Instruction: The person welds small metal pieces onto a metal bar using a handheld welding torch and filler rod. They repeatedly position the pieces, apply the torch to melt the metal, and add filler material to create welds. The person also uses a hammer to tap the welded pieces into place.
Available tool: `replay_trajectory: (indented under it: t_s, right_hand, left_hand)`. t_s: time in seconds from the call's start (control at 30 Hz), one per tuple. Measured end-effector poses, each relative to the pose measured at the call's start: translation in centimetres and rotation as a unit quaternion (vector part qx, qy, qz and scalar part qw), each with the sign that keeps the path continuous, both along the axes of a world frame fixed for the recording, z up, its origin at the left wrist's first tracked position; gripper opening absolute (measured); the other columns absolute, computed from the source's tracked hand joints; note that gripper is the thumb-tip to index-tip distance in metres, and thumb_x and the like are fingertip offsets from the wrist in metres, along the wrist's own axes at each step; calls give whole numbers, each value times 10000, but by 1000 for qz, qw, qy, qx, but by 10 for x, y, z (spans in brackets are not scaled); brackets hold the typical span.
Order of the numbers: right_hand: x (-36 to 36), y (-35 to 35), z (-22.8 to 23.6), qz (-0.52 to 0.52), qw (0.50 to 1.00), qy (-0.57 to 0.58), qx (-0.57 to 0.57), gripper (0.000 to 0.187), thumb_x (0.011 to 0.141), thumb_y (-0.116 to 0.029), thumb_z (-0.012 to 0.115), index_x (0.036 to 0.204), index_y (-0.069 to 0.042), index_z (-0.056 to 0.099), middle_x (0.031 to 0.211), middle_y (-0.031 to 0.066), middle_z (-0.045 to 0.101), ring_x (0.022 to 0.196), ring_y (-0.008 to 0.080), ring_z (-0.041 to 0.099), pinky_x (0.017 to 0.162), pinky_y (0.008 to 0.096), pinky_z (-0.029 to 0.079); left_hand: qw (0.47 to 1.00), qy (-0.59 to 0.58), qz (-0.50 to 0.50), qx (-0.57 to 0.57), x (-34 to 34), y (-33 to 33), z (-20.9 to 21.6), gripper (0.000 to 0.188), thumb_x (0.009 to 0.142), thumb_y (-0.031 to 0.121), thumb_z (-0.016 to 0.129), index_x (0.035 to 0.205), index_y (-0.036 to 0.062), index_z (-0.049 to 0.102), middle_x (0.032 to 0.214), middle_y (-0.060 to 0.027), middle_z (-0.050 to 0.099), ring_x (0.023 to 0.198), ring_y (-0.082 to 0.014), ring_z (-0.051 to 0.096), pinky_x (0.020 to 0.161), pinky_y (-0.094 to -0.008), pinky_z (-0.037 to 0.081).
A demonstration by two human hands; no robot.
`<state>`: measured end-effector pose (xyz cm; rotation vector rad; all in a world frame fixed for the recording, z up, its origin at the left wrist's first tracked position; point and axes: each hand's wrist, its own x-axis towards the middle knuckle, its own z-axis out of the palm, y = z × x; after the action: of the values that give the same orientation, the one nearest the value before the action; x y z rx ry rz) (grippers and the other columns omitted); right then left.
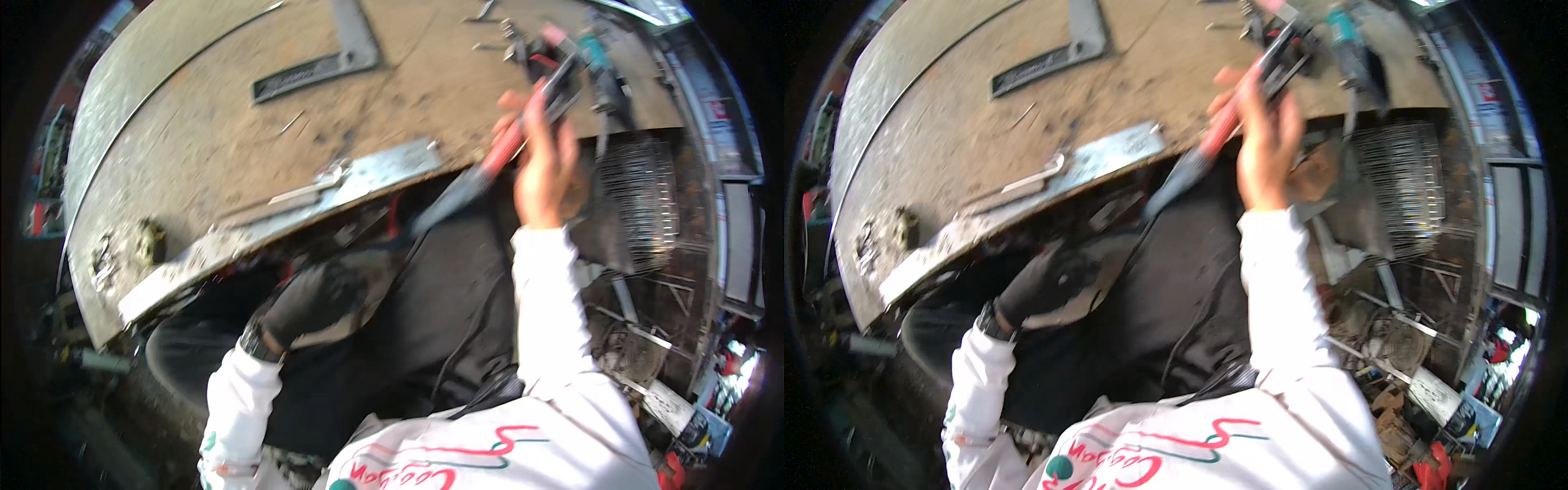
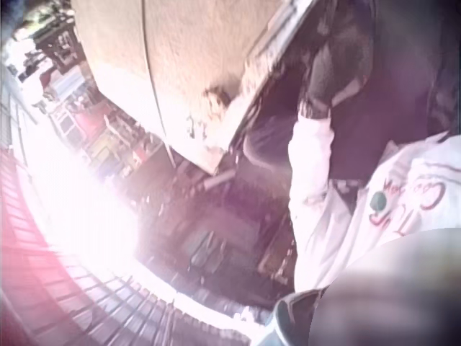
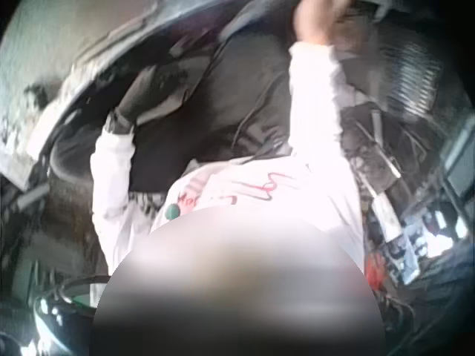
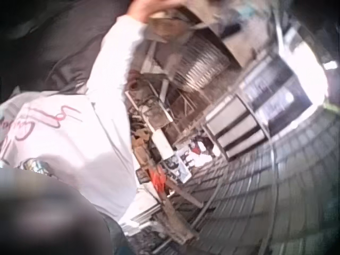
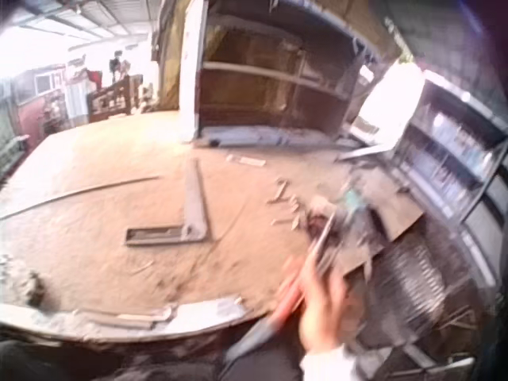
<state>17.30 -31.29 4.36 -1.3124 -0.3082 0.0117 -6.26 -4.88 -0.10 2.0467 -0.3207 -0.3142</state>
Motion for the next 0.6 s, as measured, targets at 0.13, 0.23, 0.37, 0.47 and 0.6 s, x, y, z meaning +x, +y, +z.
replay_trajectory:
  t_s: [0.13,0.23,0.37,0.47,0.6]
  right_hand:
    - [68,14,-26,-113,991,-37,-55,240,1038,-235,628,1151,-24,604,1045,127,749,820,173,699,761,302,550]
    - [83,10,-52,-131,987,-68,-58,268,1020,-265,654,1118,-20,608,967,110,756,788,168,704,745,300,553]
    - [84,8,-64,-163,980,-73,-89,289,1008,-291,671,1122,-32,613,887,81,744,761,145,695,697,282,546]
    - [83,13,-60,-175,974,-55,-133,295,998,-308,693,1141,-55,638,862,51,726,736,126,684,664,269,538]
    - [79,9,-52,-205,957,-97,-179,391,964,-426,693,1025,-44,634,845,81,728,765,247,700,713,379,540]
  left_hand:
    - [991,72,67,87,-16,17,-21,186,862,74,699,1042,33,724,1114,-146,715,971,-345,683,833,-430,553]
    - [991,21,72,108,-24,24,-34,204,852,71,701,1047,10,715,1057,-161,715,946,-349,685,824,-423,560]
    - [979,-108,-13,173,-15,16,-63,258,862,78,696,1105,-8,693,1086,-154,718,985,-342,685,862,-397,554]
    - [977,-118,-20,178,7,-5,-99,255,871,85,694,1111,-1,691,1098,-144,719,1003,-332,686,874,-397,549]
    - [980,-70,-72,169,48,-42,-150,248,872,89,689,1104,0,691,1088,-146,718,998,-333,686,872,-399,549]
